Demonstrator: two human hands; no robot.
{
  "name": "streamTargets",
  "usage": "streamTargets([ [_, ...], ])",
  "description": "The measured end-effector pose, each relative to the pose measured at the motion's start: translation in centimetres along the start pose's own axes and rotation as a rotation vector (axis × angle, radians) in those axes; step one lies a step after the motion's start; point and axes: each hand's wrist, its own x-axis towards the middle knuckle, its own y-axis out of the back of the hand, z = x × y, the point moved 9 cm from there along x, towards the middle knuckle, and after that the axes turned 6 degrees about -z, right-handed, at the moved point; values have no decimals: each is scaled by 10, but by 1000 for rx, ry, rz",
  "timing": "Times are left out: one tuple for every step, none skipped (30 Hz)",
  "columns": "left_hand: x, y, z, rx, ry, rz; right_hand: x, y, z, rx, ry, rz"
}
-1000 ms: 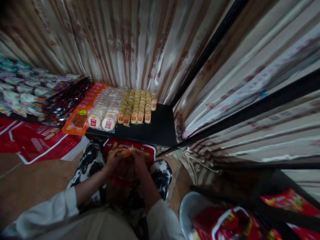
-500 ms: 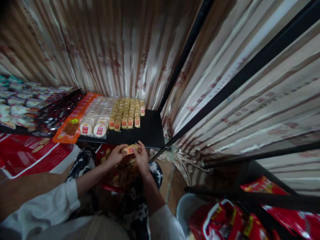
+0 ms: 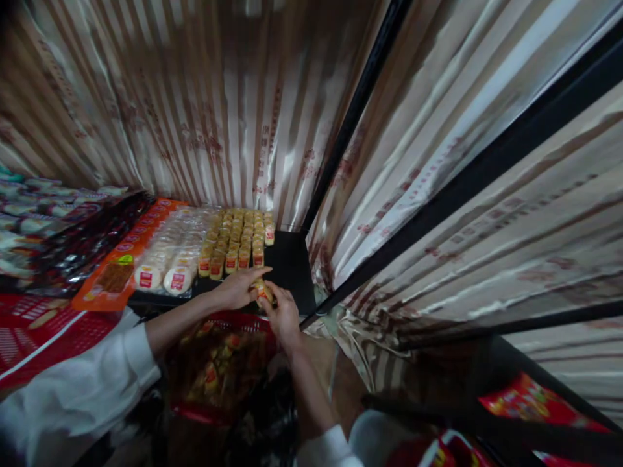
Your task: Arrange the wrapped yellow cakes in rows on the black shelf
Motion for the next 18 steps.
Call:
streamTargets([
  [6, 5, 3, -5, 5, 57, 7, 4, 7, 34, -33, 36],
  [11, 12, 4, -17, 25, 139, 15, 7, 15, 86, -68, 75],
  [14, 17, 5, -35, 54, 235, 23, 10, 25, 155, -98, 115],
  [16, 21, 5, -58, 84, 330, 32, 11, 36, 236, -124, 156],
  [18, 21, 4, -86, 108, 405, 42, 11, 47, 326, -147, 196],
  [21, 18, 2, -122, 126, 450, 52, 10, 59, 416, -166, 232],
  [26, 10, -1, -171, 136, 461, 62, 8, 71, 492, -183, 265],
  [33, 0, -5, -233, 145, 448, 72, 5, 82, 548, -199, 294],
  [41, -12, -10, -304, 160, 424, 82, 3, 92, 582, -214, 315],
  [50, -23, -18, -380, 187, 403, 92, 0, 100, 599, -227, 331],
  [57, -34, -27, -451, 231, 391, 101, -2, 107, 598, -238, 339],
  [65, -42, -36, -510, 271, 381, 109, -4, 112, 582, -246, 339],
  [72, -49, -43, -554, 297, 377, 117, -6, 115, 560, -250, 330],
  [78, -54, -48, -581, 301, 378, 125, -8, 116, 535, -248, 313],
  [85, -56, -51, -596, 285, 382, 132, -10, 117, 507, -244, 295],
  [91, -57, -53, -601, 261, 390, 139, -11, 118, 479, -239, 281],
  [95, -57, -55, -597, 236, 402, 146, -13, 118, 458, -231, 269],
  [99, -56, -56, -593, 220, 414, 153, -15, 118, 446, -219, 261],
])
